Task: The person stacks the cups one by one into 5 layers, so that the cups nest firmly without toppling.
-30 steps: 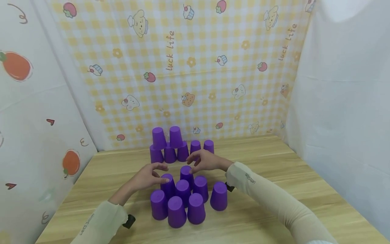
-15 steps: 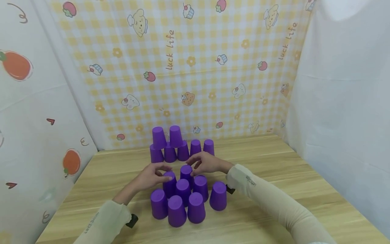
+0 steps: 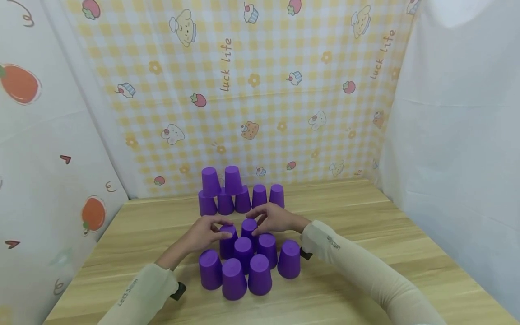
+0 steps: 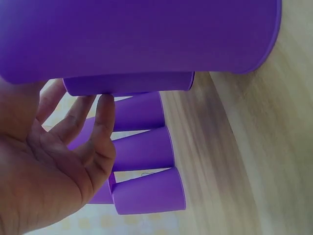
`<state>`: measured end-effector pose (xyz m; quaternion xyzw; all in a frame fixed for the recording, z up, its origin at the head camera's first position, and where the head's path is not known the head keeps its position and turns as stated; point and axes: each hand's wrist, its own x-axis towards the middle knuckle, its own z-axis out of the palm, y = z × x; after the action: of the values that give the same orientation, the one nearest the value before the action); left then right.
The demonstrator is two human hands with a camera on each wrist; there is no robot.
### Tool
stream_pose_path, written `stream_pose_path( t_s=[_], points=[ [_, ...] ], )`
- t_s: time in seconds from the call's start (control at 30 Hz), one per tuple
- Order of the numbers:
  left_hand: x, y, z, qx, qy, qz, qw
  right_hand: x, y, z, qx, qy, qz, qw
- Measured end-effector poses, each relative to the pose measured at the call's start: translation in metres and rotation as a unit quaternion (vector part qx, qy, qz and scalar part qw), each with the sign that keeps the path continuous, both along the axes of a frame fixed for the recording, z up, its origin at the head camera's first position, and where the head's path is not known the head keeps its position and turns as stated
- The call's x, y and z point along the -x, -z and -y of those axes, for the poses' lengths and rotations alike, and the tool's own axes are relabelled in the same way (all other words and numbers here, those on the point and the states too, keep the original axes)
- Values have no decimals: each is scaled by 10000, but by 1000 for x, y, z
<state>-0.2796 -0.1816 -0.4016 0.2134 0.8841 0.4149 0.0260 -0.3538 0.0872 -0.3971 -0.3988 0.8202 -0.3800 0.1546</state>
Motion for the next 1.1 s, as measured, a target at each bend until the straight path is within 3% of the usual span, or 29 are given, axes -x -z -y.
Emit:
stream_pose_path(
  t_s=[0.3, 0.5, 0.83, 1.1],
  points=[
    [0, -2, -4, 251, -234, -52, 9994, 1, 2, -7, 98, 165, -271, 9994],
    [3, -3, -9, 338, -558, -44, 9979, 4, 6, -14, 193, 327, -210, 9991],
    [10, -4, -15, 460, -769, -87, 9959, 7, 14, -26, 617, 505, -233, 9965],
    [14, -2, -22, 637, -1115, -167, 9916, 1, 12, -27, 680, 779, -351, 9940]
  ],
)
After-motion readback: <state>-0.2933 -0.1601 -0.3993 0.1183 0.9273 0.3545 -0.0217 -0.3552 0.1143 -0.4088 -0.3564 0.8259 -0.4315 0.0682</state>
